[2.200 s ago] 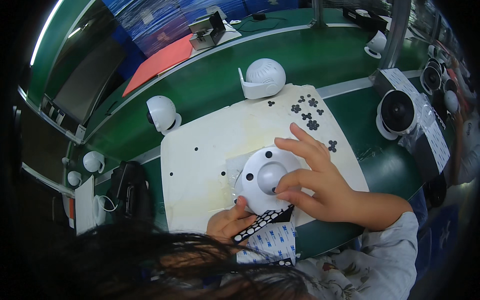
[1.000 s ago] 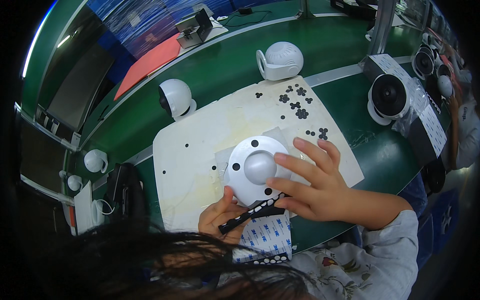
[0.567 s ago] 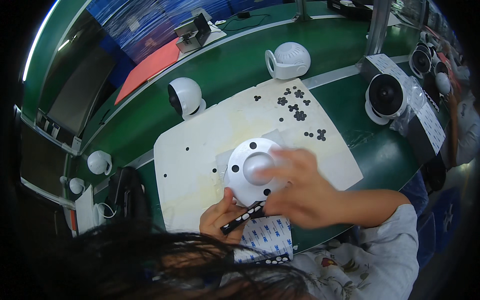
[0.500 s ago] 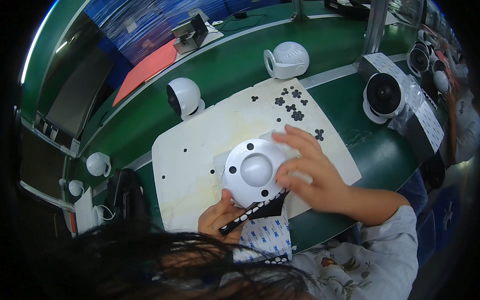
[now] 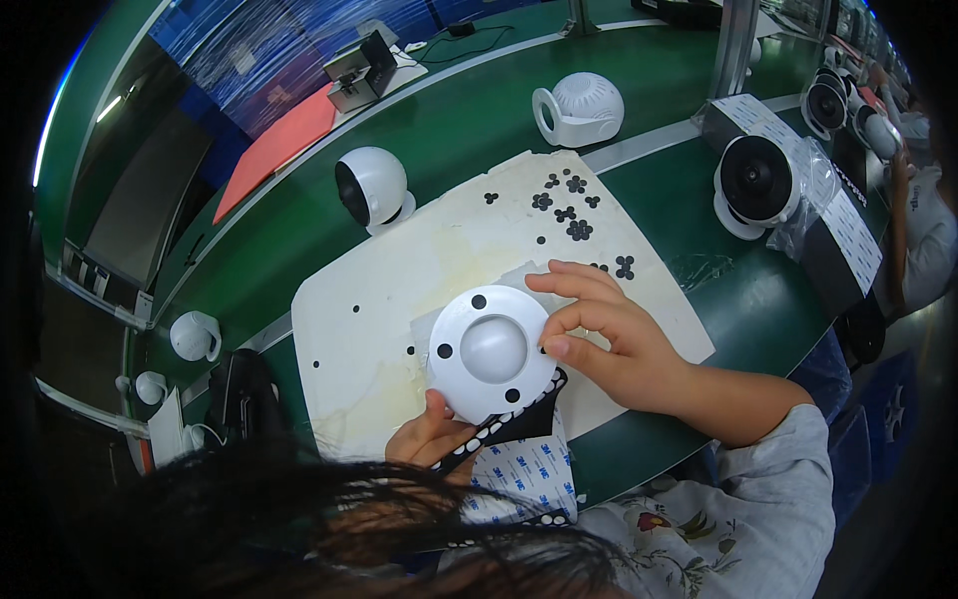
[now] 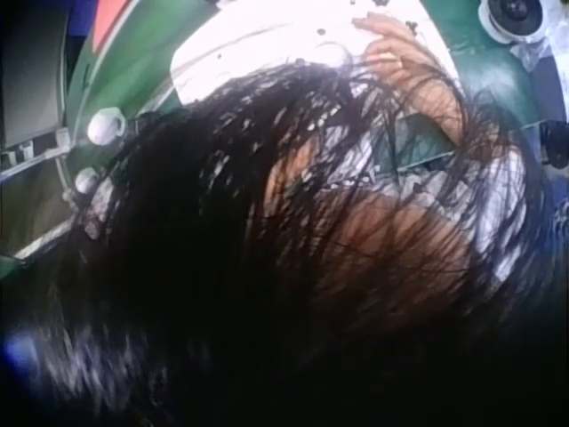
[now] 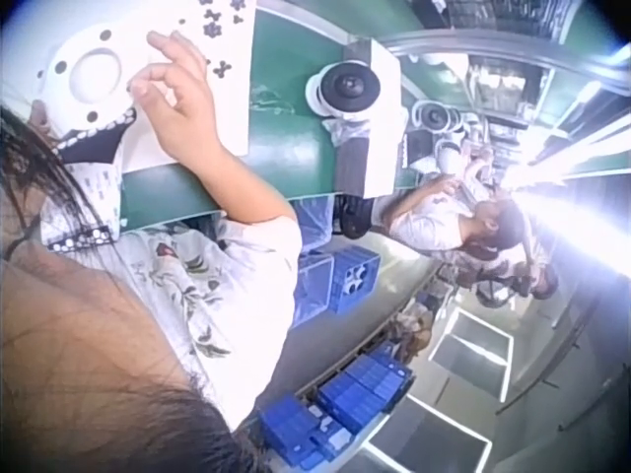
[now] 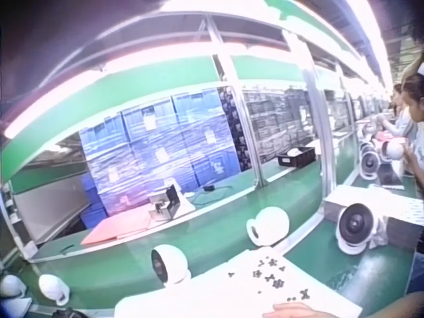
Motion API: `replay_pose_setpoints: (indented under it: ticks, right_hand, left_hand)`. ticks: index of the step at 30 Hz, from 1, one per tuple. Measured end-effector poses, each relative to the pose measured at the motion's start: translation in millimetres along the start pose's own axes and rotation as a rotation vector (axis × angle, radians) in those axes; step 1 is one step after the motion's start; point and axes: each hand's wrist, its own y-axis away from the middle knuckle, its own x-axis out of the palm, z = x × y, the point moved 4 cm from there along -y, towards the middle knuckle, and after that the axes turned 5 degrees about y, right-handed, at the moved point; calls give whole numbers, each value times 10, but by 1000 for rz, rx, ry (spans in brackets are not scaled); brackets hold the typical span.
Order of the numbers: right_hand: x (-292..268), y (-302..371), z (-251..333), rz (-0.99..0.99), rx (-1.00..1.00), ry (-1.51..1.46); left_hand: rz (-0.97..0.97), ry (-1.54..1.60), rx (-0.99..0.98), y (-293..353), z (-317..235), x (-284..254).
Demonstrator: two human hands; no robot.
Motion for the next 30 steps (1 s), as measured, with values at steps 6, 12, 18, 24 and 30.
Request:
replay_pose_setpoints:
  ticks: [6, 12, 18, 24, 30]
  right_hand:
    - [-25, 45, 51, -68, -222, 359]
    - [-62, 81, -144, -94, 114, -71]
    - [15, -218, -346, 96, 482, -654]
    - [-322, -1089, -510, -204, 157, 55]
    - [-98, -1793, -1550, -250, -224, 1128]
  left_hand:
    - [-9, 32, -10, 7, 22, -5]
    - [49, 55, -35, 90, 89, 46]
    - [180, 60, 111, 54, 101, -32]
    - [93, 437, -412, 148, 175, 42]
    - [93, 612, -492, -267, -110, -40]
